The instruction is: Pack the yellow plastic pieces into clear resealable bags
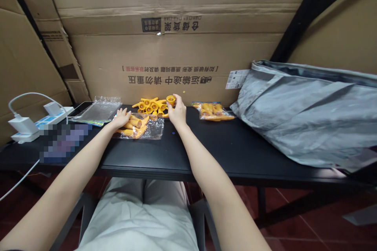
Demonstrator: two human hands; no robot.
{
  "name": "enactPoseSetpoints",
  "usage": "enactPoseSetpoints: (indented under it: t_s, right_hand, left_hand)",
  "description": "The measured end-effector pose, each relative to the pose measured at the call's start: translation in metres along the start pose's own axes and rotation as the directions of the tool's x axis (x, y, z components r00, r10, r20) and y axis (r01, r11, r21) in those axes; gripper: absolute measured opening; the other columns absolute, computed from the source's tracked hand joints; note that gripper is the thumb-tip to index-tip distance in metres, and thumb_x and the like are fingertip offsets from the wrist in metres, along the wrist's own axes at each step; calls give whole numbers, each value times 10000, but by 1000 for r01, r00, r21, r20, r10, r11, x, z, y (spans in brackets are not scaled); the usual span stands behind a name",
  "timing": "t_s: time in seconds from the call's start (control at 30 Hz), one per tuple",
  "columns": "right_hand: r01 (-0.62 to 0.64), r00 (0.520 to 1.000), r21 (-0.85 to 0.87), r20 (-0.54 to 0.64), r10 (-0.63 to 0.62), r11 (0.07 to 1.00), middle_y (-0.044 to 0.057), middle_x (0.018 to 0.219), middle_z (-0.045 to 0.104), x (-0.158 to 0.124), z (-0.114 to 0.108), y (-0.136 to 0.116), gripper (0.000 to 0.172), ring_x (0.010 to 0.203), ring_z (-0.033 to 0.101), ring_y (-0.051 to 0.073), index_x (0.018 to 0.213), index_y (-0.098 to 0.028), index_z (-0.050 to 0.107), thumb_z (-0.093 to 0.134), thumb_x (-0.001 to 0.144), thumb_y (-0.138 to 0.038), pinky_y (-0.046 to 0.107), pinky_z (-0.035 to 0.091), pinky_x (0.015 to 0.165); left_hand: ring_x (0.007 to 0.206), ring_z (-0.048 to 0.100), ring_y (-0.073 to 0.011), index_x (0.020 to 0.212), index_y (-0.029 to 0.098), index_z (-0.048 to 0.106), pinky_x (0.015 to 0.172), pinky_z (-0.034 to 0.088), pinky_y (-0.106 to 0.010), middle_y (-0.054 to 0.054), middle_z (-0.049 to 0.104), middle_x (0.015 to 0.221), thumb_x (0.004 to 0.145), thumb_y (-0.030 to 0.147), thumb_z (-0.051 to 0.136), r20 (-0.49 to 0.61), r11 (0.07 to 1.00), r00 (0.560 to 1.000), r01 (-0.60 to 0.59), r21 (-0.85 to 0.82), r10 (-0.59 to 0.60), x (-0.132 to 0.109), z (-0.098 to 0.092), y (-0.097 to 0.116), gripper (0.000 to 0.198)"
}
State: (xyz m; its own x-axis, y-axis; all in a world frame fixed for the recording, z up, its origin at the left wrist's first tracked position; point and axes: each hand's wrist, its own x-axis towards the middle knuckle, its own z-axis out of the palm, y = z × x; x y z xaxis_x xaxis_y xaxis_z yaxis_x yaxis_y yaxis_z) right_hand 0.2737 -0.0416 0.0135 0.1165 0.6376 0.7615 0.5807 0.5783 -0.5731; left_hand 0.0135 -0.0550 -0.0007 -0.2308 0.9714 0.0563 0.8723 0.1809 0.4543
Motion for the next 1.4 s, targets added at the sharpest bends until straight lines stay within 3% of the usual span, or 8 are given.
enactPoseSetpoints:
  t_s: [0.2,0.3,0.47,0.57,0.63,0.9,1.23,1.4]
  right_hand:
    - [30,993,176,109,-50,984,109,1117,612,-5,1,-23,417,1008,601,216,1184,-201,433,538,808,-348,369,482,851]
    - [41,955,118,289,-73,992,85,1038,635,-6,-3,-31,375,953,608,212,1092,-196,478,599,759,-322,377,476,837]
    - [26,702,-18,712,-6,999,21,753,629,-9,-10,-29,243,663,575,164,852,-177,567,670,688,-324,298,476,589]
    - [13,541,-68,840,50,998,-2,627,597,-12,-9,-26,220,527,525,128,800,-170,624,694,679,-339,251,415,482]
    - [21,496,-54,867,37,998,-2,613,605,-13,-8,-28,224,505,519,118,827,-169,671,689,696,-350,243,400,476]
    - [40,543,171,823,-165,985,38,860,700,-17,-1,-41,292,691,578,152,941,-172,726,659,741,-373,260,456,626]
    - [6,525,180,837,-157,984,35,829,676,-27,2,-52,321,666,571,130,1044,-144,700,643,734,-207,236,445,608]
    - [-17,561,214,811,-167,977,51,910,705,-32,8,-52,319,711,601,148,1076,-147,694,598,787,-243,250,465,643]
  left_hand:
    - [1428,50,-271,1465,124,256,1134,186,-497,-124,143,1548,911,476,204,-10,1000,1000,-7,8,7,1,1,-1,658]
    - [1426,61,-267,1461,137,271,1136,190,-487,-115,159,1545,907,481,214,-21,1000,1000,-4,7,4,1,1,-1,655]
    - [1423,90,-276,1450,144,301,1129,205,-496,-115,186,1538,904,478,230,-39,1000,999,-10,6,10,2,2,-2,645]
    - [1423,88,-270,1449,150,303,1135,197,-478,-106,191,1539,902,483,228,-40,1000,999,-7,1,7,3,3,-2,645]
    - [1424,82,-265,1451,150,299,1139,194,-468,-101,185,1541,901,487,225,-37,1000,999,-3,0,3,3,3,-2,649]
    - [1426,79,-269,1458,134,285,1140,176,-485,-114,172,1543,903,487,212,-32,1000,999,-6,8,6,2,3,-1,662]
    - [1423,89,-275,1454,131,295,1137,191,-486,-114,182,1539,902,490,210,-36,1000,999,-12,14,13,3,4,-2,664]
    - [1422,97,-277,1450,142,306,1134,197,-491,-109,200,1535,899,495,221,-49,1000,999,-14,9,15,4,5,-3,660]
